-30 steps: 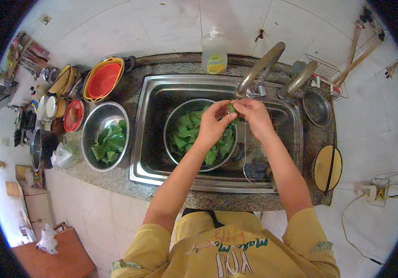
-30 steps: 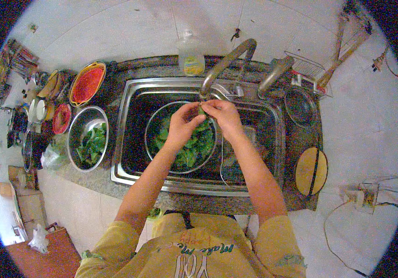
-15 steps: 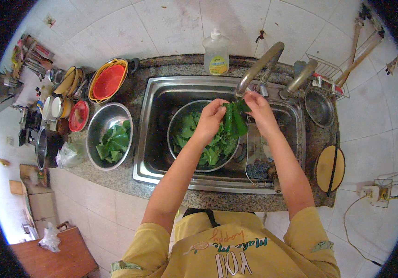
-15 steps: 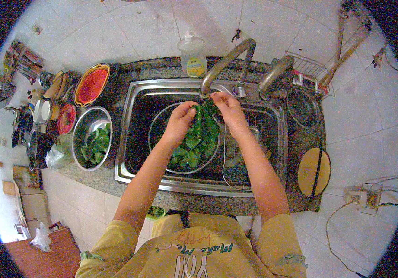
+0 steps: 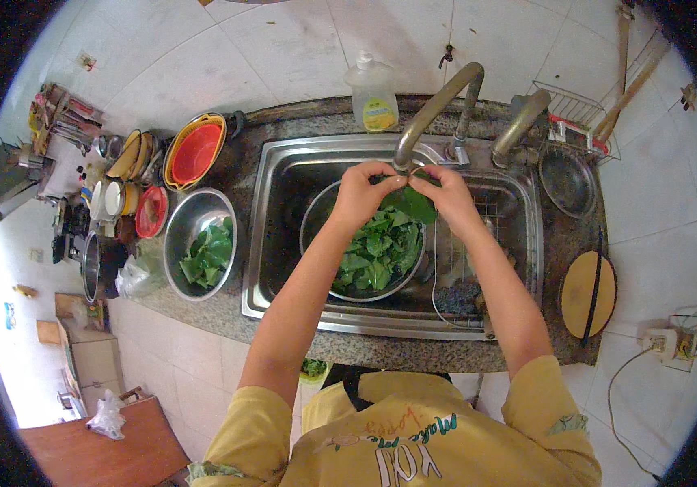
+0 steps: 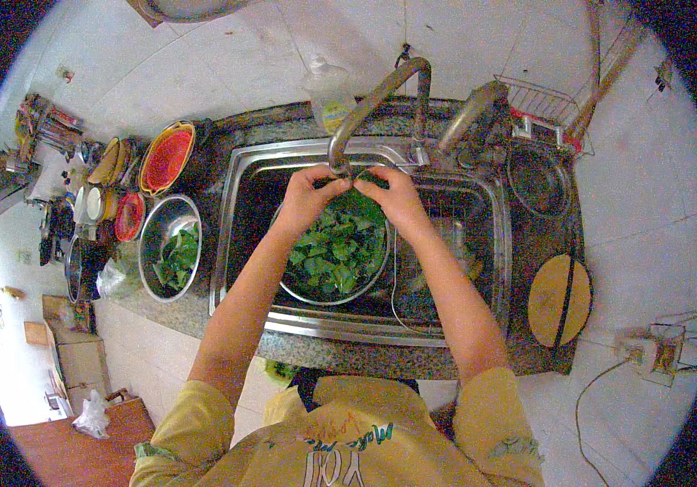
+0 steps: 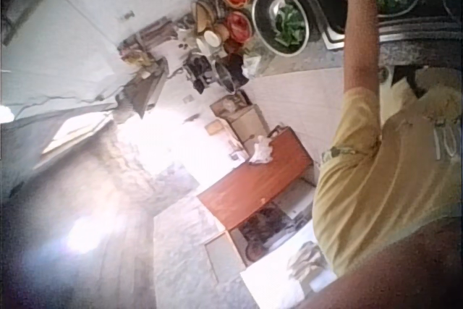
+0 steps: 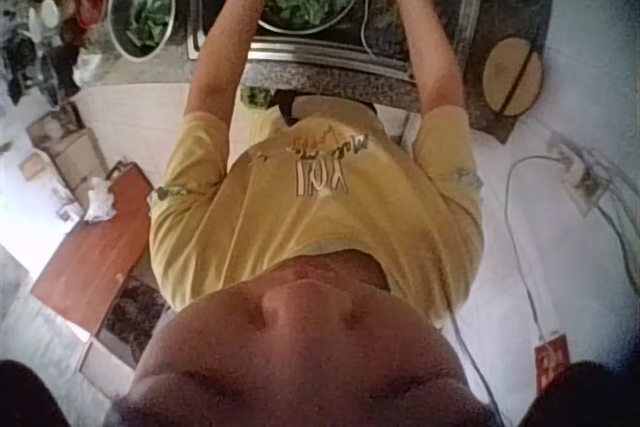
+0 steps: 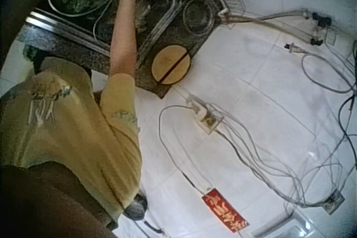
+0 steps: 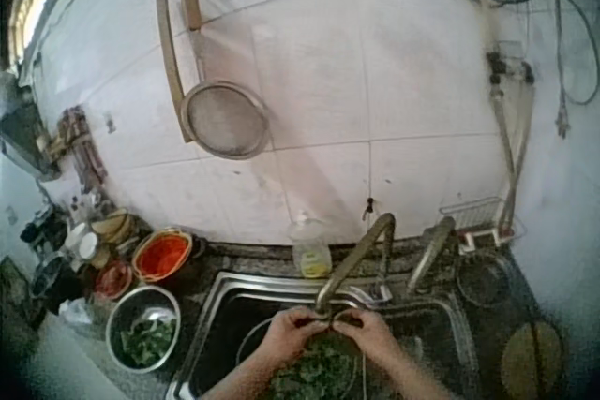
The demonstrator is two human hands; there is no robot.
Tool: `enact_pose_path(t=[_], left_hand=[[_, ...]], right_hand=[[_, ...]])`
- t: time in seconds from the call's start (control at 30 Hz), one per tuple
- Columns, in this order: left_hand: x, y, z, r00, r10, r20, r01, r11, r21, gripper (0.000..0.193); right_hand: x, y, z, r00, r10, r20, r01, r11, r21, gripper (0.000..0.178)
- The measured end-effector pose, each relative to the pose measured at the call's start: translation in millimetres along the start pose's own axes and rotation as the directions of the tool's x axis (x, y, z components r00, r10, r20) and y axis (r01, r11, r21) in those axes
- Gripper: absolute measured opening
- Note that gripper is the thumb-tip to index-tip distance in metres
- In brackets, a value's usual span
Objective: The person washes green leafy vegetables in a kitchen sink. They pick up individual leaves, rinse them under running water, and place them into a metal bowl. The person then agitates the leaves in the water to ensure they are thoroughly cleaned.
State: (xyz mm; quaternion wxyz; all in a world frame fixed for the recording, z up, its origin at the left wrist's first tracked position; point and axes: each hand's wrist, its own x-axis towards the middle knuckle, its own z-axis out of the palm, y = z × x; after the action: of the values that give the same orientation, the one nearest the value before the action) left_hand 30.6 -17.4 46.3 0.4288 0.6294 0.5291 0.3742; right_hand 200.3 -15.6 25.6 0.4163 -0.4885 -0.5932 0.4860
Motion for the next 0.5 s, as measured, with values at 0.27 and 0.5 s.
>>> enact_pose_path(t=[0.27,0.5], left_hand=[[-8,1,-1,0.994,0.031,-0.104,-0.031,0.999,-0.006,0.016],[-10,-5,-3,0.995,0.096,0.006,-0.097,0.995,0.034,0.018]], right_hand=[[0,34,-14,0.995,0.086,-0.06,-0.074,0.981,0.18,0.024],[-8,27,6,0.985,0.042,0.168,-0.104,0.92,0.378,0.041]])
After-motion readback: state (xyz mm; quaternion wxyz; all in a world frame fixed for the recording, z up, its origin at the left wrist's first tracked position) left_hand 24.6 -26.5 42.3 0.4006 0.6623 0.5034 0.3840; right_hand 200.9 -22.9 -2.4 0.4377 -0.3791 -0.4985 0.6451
